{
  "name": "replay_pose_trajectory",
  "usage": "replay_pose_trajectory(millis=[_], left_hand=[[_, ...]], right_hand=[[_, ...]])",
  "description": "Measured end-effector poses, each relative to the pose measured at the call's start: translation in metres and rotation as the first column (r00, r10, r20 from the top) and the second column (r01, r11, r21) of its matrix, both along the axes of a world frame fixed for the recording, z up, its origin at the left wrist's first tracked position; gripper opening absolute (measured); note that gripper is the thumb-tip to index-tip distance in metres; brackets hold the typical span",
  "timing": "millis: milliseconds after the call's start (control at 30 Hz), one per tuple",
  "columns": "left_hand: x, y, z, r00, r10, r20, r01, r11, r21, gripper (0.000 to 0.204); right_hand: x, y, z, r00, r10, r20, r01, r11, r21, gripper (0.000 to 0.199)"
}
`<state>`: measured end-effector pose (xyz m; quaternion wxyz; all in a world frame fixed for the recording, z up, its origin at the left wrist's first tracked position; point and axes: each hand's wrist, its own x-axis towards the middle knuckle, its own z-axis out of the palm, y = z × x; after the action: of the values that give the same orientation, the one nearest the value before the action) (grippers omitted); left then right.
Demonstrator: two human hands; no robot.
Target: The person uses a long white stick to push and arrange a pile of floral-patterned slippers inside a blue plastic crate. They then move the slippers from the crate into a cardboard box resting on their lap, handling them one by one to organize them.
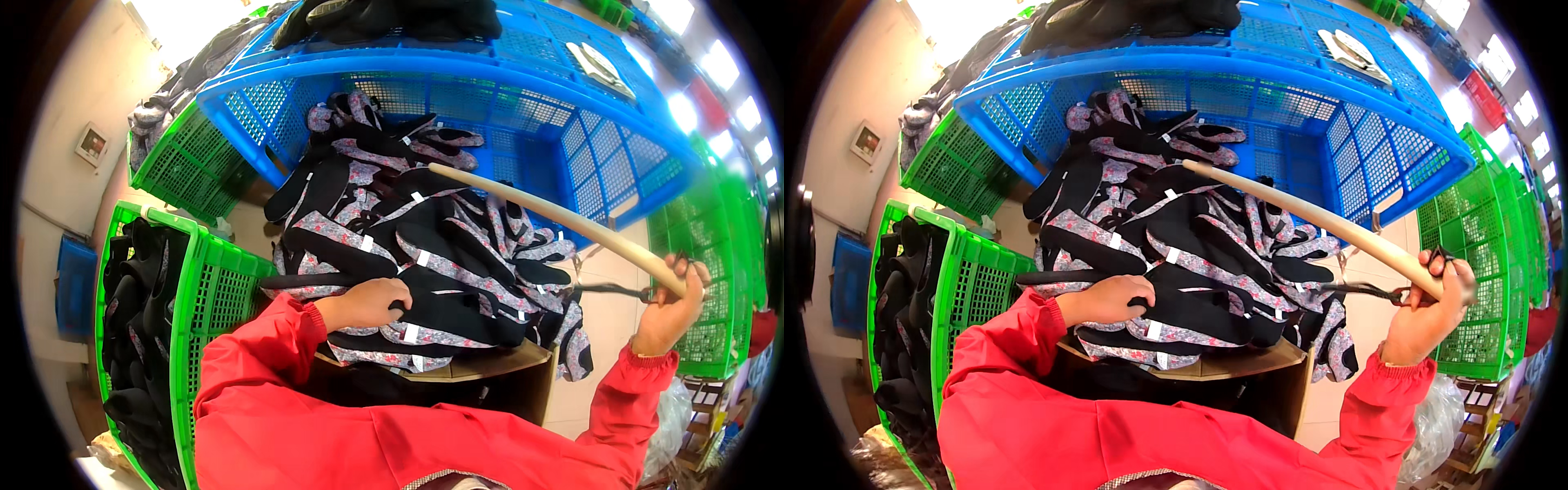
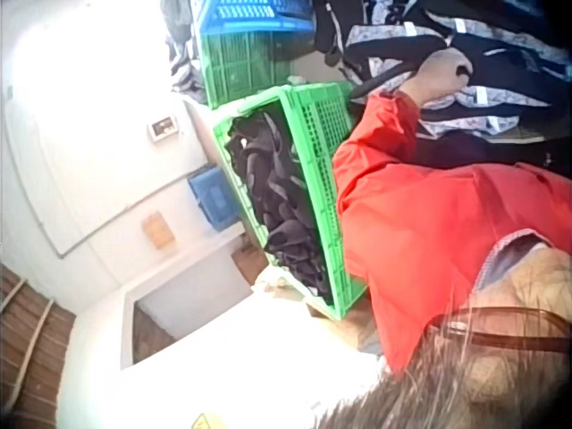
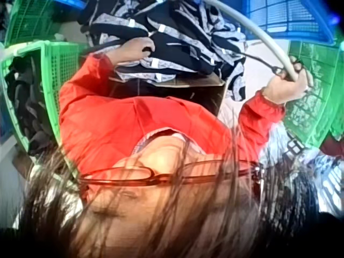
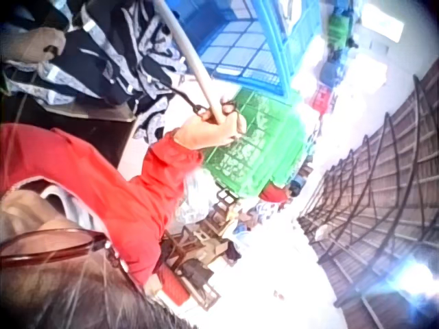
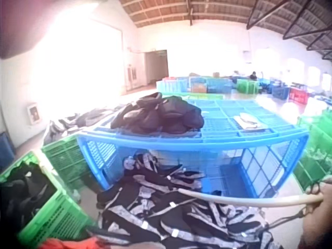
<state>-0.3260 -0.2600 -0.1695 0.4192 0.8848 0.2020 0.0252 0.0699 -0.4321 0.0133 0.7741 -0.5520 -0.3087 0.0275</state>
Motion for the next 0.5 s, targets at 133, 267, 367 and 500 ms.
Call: replay_pose_trajectory(millis=[133,267,367,500], left_hand=[[0.032,0.039,0.037,0.984,0.151,-0.093,-0.141,0.984,0.107,0.024],[0.099,0.113,0.042,0.892,0.161,0.423,-0.375,0.786,0.491,0.06],[0.152,0.17,0.028,0.848,0.161,0.506,-0.46,0.699,0.548,0.074],[0.208,0.237,-0.022,0.811,0.168,0.561,-0.505,0.685,0.525,0.031]], right_hand=[[-0.024,0.046,-0.004,0.979,0.024,-0.202,-0.013,0.998,0.054,0.015],[-0.045,0.093,-0.024,0.971,0.154,-0.181,-0.12,0.975,0.185,0.013],[-0.068,0.132,-0.044,0.972,0.183,-0.15,-0.15,0.966,0.209,0.012],[-0.079,0.182,-0.11,0.946,0.315,-0.069,-0.296,0.933,0.206,0.016]])
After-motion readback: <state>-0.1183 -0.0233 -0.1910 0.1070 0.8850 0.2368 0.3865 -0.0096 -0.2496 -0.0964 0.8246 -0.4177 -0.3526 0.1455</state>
